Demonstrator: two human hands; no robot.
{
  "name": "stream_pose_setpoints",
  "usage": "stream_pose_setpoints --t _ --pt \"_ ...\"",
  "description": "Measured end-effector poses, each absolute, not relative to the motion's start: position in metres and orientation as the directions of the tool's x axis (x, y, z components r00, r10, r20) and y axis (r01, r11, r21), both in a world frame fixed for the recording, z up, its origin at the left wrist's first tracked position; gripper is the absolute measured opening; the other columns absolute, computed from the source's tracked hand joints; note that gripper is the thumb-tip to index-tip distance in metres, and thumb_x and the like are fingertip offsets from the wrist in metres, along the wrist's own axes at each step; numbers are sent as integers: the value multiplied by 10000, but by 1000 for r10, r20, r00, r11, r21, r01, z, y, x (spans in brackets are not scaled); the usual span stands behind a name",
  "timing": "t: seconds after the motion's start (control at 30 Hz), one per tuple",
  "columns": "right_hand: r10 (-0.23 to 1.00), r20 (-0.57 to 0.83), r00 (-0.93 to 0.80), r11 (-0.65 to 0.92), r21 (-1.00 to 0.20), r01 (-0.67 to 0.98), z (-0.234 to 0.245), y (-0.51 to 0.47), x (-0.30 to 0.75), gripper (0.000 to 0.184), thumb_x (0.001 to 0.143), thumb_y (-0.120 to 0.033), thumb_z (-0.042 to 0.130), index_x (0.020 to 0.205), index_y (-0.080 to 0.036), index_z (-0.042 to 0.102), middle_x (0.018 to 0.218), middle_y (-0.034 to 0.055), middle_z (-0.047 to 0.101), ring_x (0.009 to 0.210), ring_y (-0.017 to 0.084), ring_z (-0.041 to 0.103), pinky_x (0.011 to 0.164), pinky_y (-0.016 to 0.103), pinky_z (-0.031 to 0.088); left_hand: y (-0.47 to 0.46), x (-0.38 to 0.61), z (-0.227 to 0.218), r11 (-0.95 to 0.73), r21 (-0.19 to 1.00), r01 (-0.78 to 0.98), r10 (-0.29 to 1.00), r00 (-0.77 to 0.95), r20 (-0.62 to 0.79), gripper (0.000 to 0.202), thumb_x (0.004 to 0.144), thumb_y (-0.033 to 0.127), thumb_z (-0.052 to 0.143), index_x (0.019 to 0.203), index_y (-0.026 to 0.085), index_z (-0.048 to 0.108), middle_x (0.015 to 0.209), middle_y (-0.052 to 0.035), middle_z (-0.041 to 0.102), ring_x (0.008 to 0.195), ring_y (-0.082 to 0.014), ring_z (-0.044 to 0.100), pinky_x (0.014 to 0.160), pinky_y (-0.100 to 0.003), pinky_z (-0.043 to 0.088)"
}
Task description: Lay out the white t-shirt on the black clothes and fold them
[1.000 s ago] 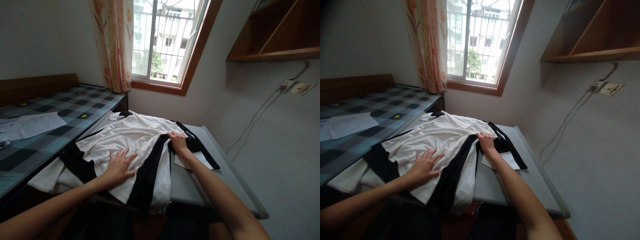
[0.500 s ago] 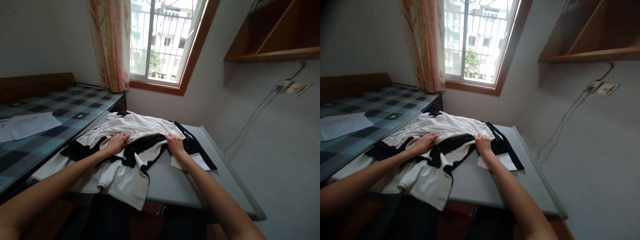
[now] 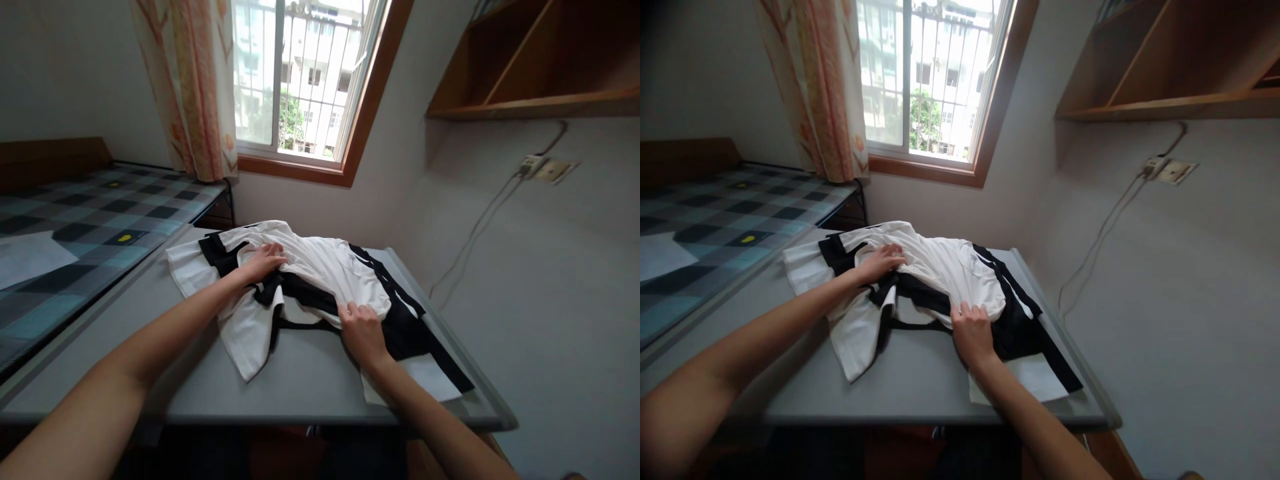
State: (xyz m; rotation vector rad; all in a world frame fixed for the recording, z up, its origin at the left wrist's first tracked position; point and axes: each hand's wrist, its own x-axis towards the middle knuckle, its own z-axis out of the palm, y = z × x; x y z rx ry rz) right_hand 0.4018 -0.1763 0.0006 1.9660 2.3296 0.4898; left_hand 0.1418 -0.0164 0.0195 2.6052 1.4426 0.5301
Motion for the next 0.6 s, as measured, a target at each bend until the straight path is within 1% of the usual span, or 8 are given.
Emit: stream_pose_setpoints --t 0.17,0.3,0.4,0.43,0.47,0.5,0.57,0.6 --pt "965 60 -254 232 247 941 4 -209 375 308 911 -101 419 1061 -156 682 922 149 649 829 266 599 710 383 399 -24 134 24 -615 241 750 788 591 171 304 938 344 582 1209 208 605 1251 -89 592 1061 -219 604 910 -419 523" --pt "956 71 -285 266 199 943 4 -213 368 297 891 -119 454 1087 -175 670 966 145 638 880 280 592 713 383 390 -34 87 31 -703 207 680 702 710 53 240 803 173 584 967 251 740 1064 -61 660 1029 -230 601 998 -372 439" --pt "961 97 -257 238 178 955 2 -209 367 342 840 -114 509 1143 -191 648 1041 144 626 939 286 578 741 380 393 -57 50 35 -722 159 674 682 731 -1 218 791 204 534 793 249 747 999 -67 671 1034 -247 592 1016 -395 407" --pt "963 90 -253 234 176 956 3 -208 367 363 821 -109 526 1156 -190 641 1057 147 622 947 287 575 748 380 396 -69 41 35 -702 150 696 705 709 12 216 815 261 532 811 253 748 1053 -65 671 1069 -256 585 1035 -411 389" --pt "964 77 -256 240 174 955 4 -207 367 387 806 -106 540 1172 -186 634 1067 151 620 952 289 573 754 382 401 -83 35 34 -685 148 713 723 691 18 231 831 347 548 904 263 750 1161 -64 653 1133 -273 567 1058 -427 369" --pt "962 60 -266 254 167 953 5 -207 368 416 795 -111 554 1198 -182 623 1076 155 618 955 291 573 761 385 408 -97 30 32 -672 152 725 736 677 22 341 820 461 580 1068 276 723 1311 -71 593 1228 -301 519 1081 -442 346" --pt "953 25 -302 297 132 946 10 -210 372 493 785 -150 584 1277 -184 585 1127 161 614 993 302 569 800 402 423 -124 25 23 -635 150 757 767 642 6 795 710 645 649 1398 268 519 1514 -122 411 1378 -372 370 1121 -495 286" --pt "946 15 -325 322 103 941 13 -212 377 544 781 -182 598 1323 -193 557 1183 163 603 1046 314 558 843 420 424 -135 25 17 -612 135 779 786 618 2 959 662 683 667 1482 261 405 1562 -140 332 1424 -407 281 1133 -539 244"
